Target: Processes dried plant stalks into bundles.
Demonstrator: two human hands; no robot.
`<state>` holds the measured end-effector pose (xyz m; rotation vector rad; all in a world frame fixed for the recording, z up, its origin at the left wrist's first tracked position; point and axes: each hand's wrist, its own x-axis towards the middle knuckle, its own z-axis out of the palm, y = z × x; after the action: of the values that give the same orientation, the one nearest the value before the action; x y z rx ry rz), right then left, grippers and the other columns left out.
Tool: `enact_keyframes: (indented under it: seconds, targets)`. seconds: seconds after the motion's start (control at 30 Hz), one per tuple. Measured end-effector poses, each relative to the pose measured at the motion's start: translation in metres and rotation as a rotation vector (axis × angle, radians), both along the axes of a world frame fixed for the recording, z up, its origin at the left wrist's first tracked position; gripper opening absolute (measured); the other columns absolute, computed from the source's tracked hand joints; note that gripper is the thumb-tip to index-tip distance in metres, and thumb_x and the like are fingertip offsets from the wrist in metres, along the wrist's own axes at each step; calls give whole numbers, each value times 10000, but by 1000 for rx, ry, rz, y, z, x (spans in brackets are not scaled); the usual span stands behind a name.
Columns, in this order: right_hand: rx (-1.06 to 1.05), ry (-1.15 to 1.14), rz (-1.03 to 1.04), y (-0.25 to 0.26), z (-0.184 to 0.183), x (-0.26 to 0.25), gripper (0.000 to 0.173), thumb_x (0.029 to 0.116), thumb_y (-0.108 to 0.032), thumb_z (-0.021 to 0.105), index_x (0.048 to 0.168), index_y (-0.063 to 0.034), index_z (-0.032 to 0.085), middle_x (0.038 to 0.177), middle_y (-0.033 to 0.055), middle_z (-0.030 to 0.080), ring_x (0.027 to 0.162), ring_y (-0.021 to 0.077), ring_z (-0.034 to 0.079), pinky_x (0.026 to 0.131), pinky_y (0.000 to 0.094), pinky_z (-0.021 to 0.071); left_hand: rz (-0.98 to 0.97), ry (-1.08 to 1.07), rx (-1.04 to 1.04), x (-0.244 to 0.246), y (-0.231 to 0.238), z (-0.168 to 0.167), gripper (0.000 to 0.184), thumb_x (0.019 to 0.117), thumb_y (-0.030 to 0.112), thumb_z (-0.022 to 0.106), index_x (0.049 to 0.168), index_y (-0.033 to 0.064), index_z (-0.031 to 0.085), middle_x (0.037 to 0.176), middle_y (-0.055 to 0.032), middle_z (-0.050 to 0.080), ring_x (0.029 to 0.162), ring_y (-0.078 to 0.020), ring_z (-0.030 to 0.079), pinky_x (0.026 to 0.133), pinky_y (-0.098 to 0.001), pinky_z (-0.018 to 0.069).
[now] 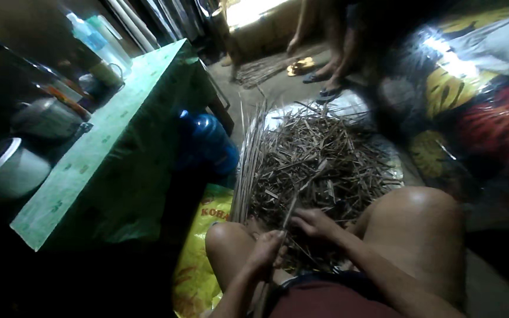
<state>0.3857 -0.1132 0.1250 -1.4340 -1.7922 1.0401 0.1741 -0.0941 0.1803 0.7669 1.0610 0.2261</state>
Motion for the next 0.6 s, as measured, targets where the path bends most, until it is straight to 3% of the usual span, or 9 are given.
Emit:
enact_keyframes:
  seconds: [0.17,0.23,0.3,0.37,0.47,0.53,0.6]
  targets:
    - [-68,-80,-362,23,-4,30,379,1082,-201,444,1214,86,654,1072,285,695,1011,406,686,938,567,505,-24,-30,-33,-5,-7,-4,290,1131,201,349,1017,43,564,596,46,498,427,-4,446,407,-136,396]
    - [-140,-20,-537,27,-2,35,408,1098,-226,419,1331,50,608,1184,267,678,1094,371,671,992,545,491,-26,-31,-36,-6,-7,-5,298,1129,201,352,1013,34,570,589,36,502,423,-12,456,406,-142,405]
    - [-194,131,-550,26,2,34,393,1094,-220,432,1360,25,585,1149,214,678,995,270,667,913,457,520,-13,-43,-38,-8,-5,-5,311,1132,204,339,1014,27,566,591,32,512,429,-17,475,415,-144,423]
    - [-278,331,-442,18,5,21,347,1091,-206,441,1322,2,596,968,85,650,742,100,595,684,294,521,-17,-59,-39,-8,-2,-6,325,1134,206,318,1018,31,566,600,34,521,446,-20,492,429,-150,440]
    - [-374,528,-230,8,9,0,304,1077,-183,455,1250,-4,630,914,20,630,709,51,556,665,250,496,-31,-67,-54,-5,0,-4,350,1135,218,306,1044,28,585,622,28,542,474,-30,521,447,-163,462]
    - [-333,518,-217,10,5,-6,261,1067,-191,466,1124,-21,655,787,-17,571,618,40,507,581,234,460,-57,-88,-59,-7,-2,-6,368,1136,238,287,1075,30,584,644,17,562,500,-48,555,472,-181,494]
    - [-304,492,-286,17,5,1,269,1074,-196,460,1123,-9,647,779,-7,567,615,54,510,590,253,471,-81,-113,-61,-13,-5,-10,376,1129,245,269,1101,40,583,661,11,580,520,-60,574,489,-193,510]
